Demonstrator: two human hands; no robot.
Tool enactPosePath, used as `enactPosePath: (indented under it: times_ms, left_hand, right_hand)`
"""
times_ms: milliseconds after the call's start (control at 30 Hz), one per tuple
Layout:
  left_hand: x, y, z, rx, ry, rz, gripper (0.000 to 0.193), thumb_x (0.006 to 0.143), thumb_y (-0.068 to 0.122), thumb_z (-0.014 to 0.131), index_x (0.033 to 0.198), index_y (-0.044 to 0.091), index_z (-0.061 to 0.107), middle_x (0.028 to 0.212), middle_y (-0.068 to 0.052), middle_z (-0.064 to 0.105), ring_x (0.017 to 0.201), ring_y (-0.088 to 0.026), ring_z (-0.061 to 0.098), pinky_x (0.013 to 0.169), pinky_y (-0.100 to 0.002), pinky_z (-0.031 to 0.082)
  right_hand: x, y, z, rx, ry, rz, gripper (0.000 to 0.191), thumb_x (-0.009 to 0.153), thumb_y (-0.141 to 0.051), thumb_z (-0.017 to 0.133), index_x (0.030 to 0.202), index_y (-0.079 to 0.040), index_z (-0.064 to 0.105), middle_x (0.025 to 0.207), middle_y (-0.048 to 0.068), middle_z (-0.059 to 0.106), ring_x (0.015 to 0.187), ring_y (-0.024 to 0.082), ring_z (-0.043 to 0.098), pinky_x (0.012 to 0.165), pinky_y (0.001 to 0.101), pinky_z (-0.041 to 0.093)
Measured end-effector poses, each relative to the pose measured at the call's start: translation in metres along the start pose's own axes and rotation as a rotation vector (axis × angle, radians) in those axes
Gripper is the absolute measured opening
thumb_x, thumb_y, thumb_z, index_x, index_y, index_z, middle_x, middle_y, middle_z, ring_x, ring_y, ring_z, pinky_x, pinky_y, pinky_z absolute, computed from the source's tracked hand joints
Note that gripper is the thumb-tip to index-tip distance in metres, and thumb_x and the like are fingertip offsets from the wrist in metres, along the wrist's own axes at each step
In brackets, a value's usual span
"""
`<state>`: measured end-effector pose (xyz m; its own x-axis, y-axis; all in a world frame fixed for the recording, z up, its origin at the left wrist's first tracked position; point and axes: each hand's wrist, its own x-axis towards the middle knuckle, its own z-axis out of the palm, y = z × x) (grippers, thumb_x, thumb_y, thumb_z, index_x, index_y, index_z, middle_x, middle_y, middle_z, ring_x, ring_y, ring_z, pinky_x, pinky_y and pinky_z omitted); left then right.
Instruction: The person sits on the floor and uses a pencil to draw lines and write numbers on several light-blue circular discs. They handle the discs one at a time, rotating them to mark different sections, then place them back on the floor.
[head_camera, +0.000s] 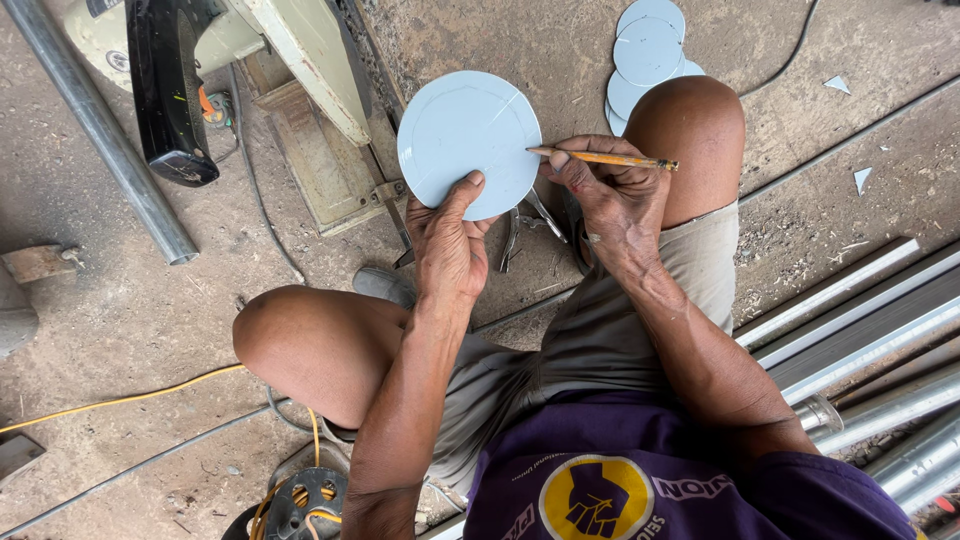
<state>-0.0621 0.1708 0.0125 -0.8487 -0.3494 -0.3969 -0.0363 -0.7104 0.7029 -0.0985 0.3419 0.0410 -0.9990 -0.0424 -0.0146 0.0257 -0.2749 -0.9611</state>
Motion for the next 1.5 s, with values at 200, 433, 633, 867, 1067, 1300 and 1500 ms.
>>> enactPosePath:
  times_ms: [200, 433, 633, 867, 1067, 1300, 1500]
  left_hand:
    - [-0.003, 0.001, 0.003, 0.023, -0.011, 0.011, 0.040, 0.084, -0.003, 0.075, 0.121, 0.001, 0.059, 0.116, -0.019, 0.067, 0.103, -0.030, 0.073, 0.086, -0.050, 0.068]
    - [-0.001, 0.005, 0.006, 0.020, 0.008, 0.008, 0.043, 0.083, -0.002, 0.075, 0.122, 0.001, 0.057, 0.116, -0.018, 0.066, 0.103, -0.030, 0.073, 0.084, -0.049, 0.069]
    - [0.004, 0.004, 0.003, -0.006, 0.017, 0.007, 0.042, 0.085, -0.003, 0.075, 0.123, 0.000, 0.057, 0.118, -0.019, 0.066, 0.104, -0.031, 0.073, 0.085, -0.048, 0.068]
    - [0.003, 0.000, -0.001, -0.013, -0.001, 0.024, 0.042, 0.084, -0.004, 0.074, 0.123, 0.000, 0.058, 0.118, -0.019, 0.066, 0.104, -0.031, 0.073, 0.085, -0.048, 0.068]
    - [0.002, 0.002, -0.002, -0.028, 0.005, 0.004, 0.042, 0.085, -0.003, 0.076, 0.123, -0.001, 0.059, 0.120, -0.018, 0.066, 0.107, -0.030, 0.072, 0.089, -0.045, 0.068]
    - [0.007, 0.009, -0.006, -0.066, -0.056, -0.071, 0.037, 0.091, 0.001, 0.075, 0.124, -0.004, 0.060, 0.111, -0.019, 0.070, 0.093, -0.028, 0.074, 0.073, -0.041, 0.066]
    - [0.003, 0.005, 0.001, 0.019, -0.086, -0.063, 0.039, 0.084, -0.005, 0.072, 0.121, -0.003, 0.061, 0.109, -0.020, 0.071, 0.086, -0.030, 0.077, 0.069, -0.040, 0.070]
  right_hand:
    - [0.005, -0.004, -0.003, -0.086, -0.008, -0.019, 0.014, 0.099, -0.003, 0.074, 0.107, 0.007, 0.071, 0.101, 0.015, 0.076, 0.093, 0.019, 0.076, 0.087, 0.0336, 0.068]
    - [0.003, 0.000, 0.004, -0.030, -0.010, -0.010, 0.014, 0.099, -0.004, 0.073, 0.108, 0.007, 0.070, 0.104, 0.014, 0.076, 0.097, 0.018, 0.077, 0.090, 0.0327, 0.069]
    - [-0.001, 0.005, 0.008, -0.021, 0.000, 0.054, 0.015, 0.098, -0.001, 0.073, 0.109, 0.008, 0.070, 0.102, 0.015, 0.076, 0.093, 0.019, 0.076, 0.086, 0.0307, 0.066]
    - [0.002, 0.006, 0.005, -0.038, -0.022, -0.007, 0.013, 0.099, -0.002, 0.073, 0.109, 0.007, 0.070, 0.103, 0.015, 0.077, 0.096, 0.018, 0.076, 0.088, 0.0303, 0.067]
    - [-0.006, 0.006, 0.008, -0.051, -0.014, 0.046, 0.015, 0.098, -0.001, 0.074, 0.109, 0.008, 0.071, 0.101, 0.016, 0.076, 0.093, 0.018, 0.075, 0.085, 0.0304, 0.065]
    - [0.005, -0.002, -0.007, 0.005, -0.017, -0.020, 0.014, 0.100, -0.001, 0.073, 0.110, 0.008, 0.070, 0.104, 0.016, 0.074, 0.095, 0.021, 0.076, 0.087, 0.0325, 0.068]
    - [0.007, -0.005, -0.017, 0.037, -0.012, -0.015, 0.013, 0.099, -0.002, 0.072, 0.109, 0.006, 0.070, 0.105, 0.015, 0.074, 0.095, 0.021, 0.077, 0.087, 0.0322, 0.068]
